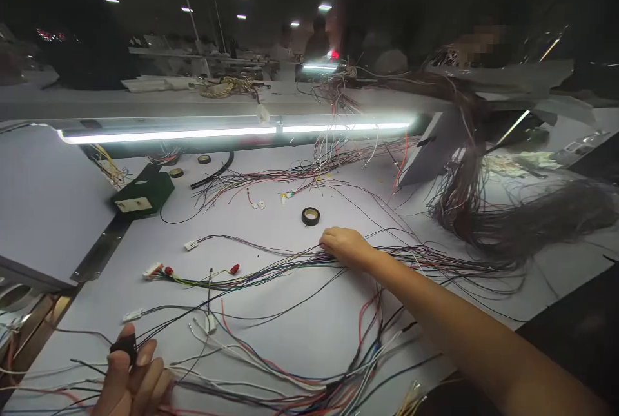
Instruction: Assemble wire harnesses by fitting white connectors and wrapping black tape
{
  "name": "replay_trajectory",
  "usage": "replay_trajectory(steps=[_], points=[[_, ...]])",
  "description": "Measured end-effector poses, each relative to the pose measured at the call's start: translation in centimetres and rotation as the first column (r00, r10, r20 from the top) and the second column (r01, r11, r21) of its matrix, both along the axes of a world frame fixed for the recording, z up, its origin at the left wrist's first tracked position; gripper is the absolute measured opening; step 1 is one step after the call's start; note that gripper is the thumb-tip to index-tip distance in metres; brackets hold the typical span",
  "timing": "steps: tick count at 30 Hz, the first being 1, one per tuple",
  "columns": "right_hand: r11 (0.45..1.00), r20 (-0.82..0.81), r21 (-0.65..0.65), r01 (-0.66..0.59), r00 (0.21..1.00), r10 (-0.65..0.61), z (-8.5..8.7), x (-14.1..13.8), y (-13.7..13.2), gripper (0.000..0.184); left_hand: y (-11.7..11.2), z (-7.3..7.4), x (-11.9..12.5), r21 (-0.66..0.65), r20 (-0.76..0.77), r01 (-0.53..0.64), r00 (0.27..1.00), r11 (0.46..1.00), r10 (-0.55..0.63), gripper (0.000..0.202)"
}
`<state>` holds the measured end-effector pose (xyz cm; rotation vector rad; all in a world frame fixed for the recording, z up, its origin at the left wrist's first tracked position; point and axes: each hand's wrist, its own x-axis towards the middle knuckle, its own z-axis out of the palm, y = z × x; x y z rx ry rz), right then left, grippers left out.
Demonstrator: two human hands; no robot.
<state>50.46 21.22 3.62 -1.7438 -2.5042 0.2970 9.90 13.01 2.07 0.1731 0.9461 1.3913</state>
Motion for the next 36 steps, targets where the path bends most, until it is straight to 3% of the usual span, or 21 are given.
replay_trajectory(steps=[7, 10, 13, 17, 19, 23, 27, 30, 36], points=[[0.977, -0.099, -0.158, 0.141, 0.982, -0.158, 1.1, 6.5, -0.6, 0.014, 0.0, -0.6, -0.3, 0.04, 0.018, 0.002, 1.0, 0.999, -0.002, 0.036], [0.962, -0.214, -0.19, 0.195, 0.948, -0.234, 1.9, 8.2, -0.6, 0.028, 0.0, -0.6, -0.4, -0.003, -0.011, 0.019, 1.0, 1.0, -0.019, 0.036], [0.932, -0.255, -0.163, 0.323, 0.899, -0.356, 2.0, 10.2, -0.3, 0.041, 0.0, -0.5, -0.5, -0.071, -0.06, 0.034, 0.997, 0.997, -0.039, 0.038], [0.858, -0.197, -0.069, 0.509, 0.836, -0.512, 1.5, 13.2, 0.0, 0.038, 0.0, -0.6, -0.6, -0.13, -0.081, 0.06, 0.994, 0.99, -0.071, 0.038], [0.851, -0.139, -0.056, 0.522, 0.84, -0.525, 1.1, 14.2, -0.2, 0.034, 0.0, -0.7, -0.6, -0.137, -0.069, 0.085, 0.993, 0.987, -0.095, 0.036], [0.916, -0.008, -0.125, 0.381, 0.923, -0.385, 0.1, 14.3, -0.9, 0.03, -0.1, -0.7, -0.7, -0.143, -0.026, 0.107, 0.993, 0.984, -0.112, 0.034], [0.938, 0.09, -0.125, 0.324, 0.945, -0.314, -1.0, 13.3, -0.4, 0.034, -0.3, -1.0, -1.4, -0.132, -0.03, 0.079, 0.996, 0.988, -0.084, 0.039], [0.94, 0.101, -0.092, 0.329, 0.942, -0.32, -0.9, 13.1, 0.8, 0.032, -0.6, -1.0, -1.8, -0.123, -0.033, 0.078, 0.996, 0.989, -0.082, 0.045], [0.889, -0.048, 0.106, 0.445, 0.896, -0.442, 1.2, 13.4, 2.5, 0.037, -1.3, 0.1, -0.9, -0.085, 0.015, 0.083, 0.997, 0.993, -0.082, 0.03]])
